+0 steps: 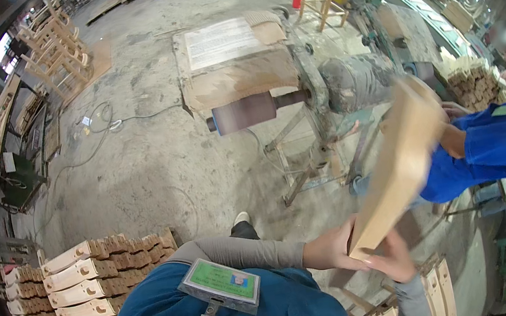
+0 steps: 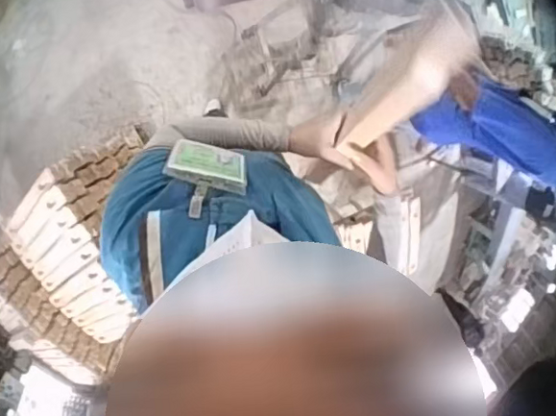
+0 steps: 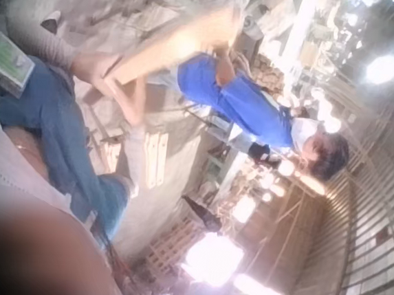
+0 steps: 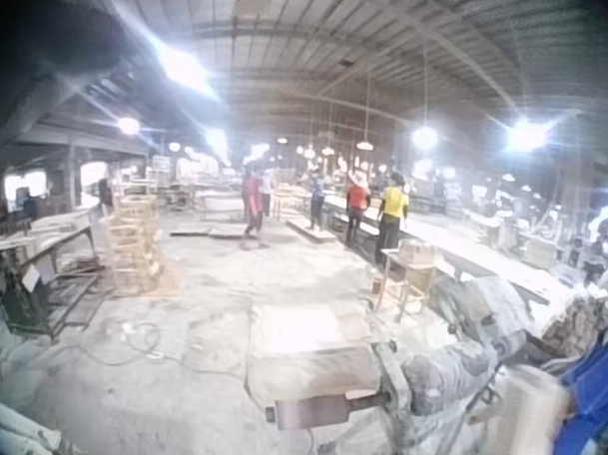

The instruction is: The person picks up wooden chair parts from a stack and smooths their edges against a belt sander. After sanding, the person places the finished parts onto a nearby pile. The process is repeated for multiple pieces.

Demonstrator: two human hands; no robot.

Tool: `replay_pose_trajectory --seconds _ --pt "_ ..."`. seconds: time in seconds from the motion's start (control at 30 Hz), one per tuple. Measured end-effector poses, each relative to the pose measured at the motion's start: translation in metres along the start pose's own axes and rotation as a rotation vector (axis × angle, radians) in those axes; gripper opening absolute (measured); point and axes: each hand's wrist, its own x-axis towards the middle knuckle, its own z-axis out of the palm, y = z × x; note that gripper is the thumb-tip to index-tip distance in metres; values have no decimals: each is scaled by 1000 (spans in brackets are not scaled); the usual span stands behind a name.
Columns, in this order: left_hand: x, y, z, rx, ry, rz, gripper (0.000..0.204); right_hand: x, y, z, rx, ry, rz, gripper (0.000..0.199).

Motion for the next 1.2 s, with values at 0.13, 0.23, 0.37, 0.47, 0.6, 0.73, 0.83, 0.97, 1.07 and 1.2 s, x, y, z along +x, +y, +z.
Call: replay_pose_trajectory --seconds 0.13,0.23,0.37,0.47,0.6,0.73,0.83,0.97,1.07,1.2 --pt "-5 -4 -28 255 -402 -273 73 6 33 25 397 -24 252 45" --pt "-24 -41 -83 211 -59 -488 73 6 54 45 791 -64 542 44" --pt "-12 -51 -104 -488 448 -450 72 15 68 72 786 -131 684 53" --pt "-14 -62 -120 -626 488 -510 60 19 62 87 871 -135 715 58" --pt "-25 -71 -138 -729 584 -596 54 2 43 79 992 -147 783 59" --pt "-28 -92 -166 -892 605 -559 44 24 29 78 1021 -129 879 60" --pt "-23 -81 -192 -946 550 -439 43 38 14 89 1076 -49 947 60" --pt "-25 -78 -213 -1012 497 -441 43 77 -9 100 937 -119 886 63" --pt "-23 -78 -226 -1031 584 -444 47 93 -17 109 853 -122 920 65" --pt "-22 -81 -241 -1070 572 -396 46 110 -19 118 861 -109 921 65"
